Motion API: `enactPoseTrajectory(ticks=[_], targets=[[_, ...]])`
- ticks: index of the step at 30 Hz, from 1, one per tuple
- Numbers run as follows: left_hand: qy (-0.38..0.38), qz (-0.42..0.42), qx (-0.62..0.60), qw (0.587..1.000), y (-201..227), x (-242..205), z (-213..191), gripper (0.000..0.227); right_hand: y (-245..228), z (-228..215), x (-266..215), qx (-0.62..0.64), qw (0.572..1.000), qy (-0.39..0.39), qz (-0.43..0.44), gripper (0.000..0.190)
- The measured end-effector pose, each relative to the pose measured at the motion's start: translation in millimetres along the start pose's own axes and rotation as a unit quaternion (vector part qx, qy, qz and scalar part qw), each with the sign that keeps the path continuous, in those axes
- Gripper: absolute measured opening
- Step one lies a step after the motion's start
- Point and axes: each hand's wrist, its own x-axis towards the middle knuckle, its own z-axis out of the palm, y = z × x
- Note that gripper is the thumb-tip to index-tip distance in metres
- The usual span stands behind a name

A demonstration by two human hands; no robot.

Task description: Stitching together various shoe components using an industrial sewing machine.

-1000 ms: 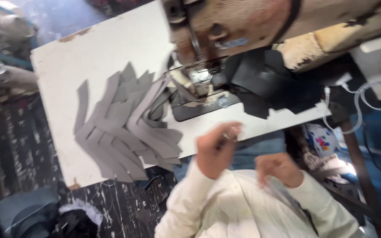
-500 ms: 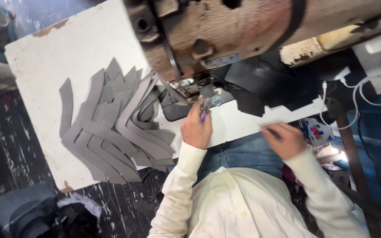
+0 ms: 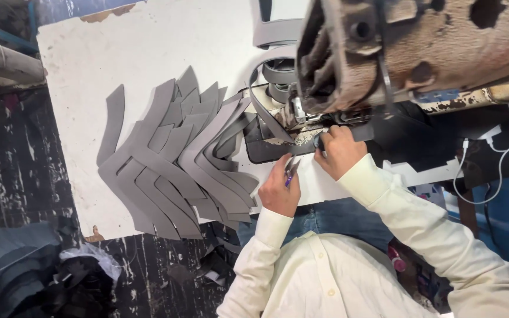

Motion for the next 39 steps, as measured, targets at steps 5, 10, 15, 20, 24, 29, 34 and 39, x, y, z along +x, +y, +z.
enactPoseTrajectory(ticks=[5, 10, 15, 20, 24, 29, 34, 39], targets=[[0.004, 0.042, 0.009, 0.999, -6, -3, 0, 0.036, 3, 3, 0, 0.008, 0.999, 0.047, -0.026, 0.021], [0.001, 0.066, 0.019, 0.998, -8, -6, -2, 0.035, -5, -6, 0, 0.044, 0.996, 0.072, -0.027, 0.029], [-0.006, 0.074, 0.014, 0.997, -7, -8, -4, 0.033, 0, -1, -2, 0.008, 0.999, 0.052, -0.012, 0.021], [0.011, 0.076, -0.002, 0.997, -9, -16, -11, 0.033, 27, -35, 3, 0.195, 0.979, 0.019, 0.048, 0.016], [-0.029, 0.09, 0.033, 0.995, -14, -20, -12, 0.037, 59, -70, 4, 0.518, 0.854, 0.023, 0.046, 0.012], [-0.021, 0.119, 0.056, 0.991, -5, -16, -11, 0.041, 67, -43, 15, 0.585, 0.808, 0.041, 0.048, 0.013], [0.01, 0.124, 0.047, 0.991, -9, -17, -8, 0.044, 58, -31, 34, 0.648, 0.76, 0.047, 0.037, 0.015], [-0.022, 0.124, 0.056, 0.99, -8, -17, -6, 0.046, 53, -25, 41, 0.698, 0.714, 0.048, 0.036, 0.016]])
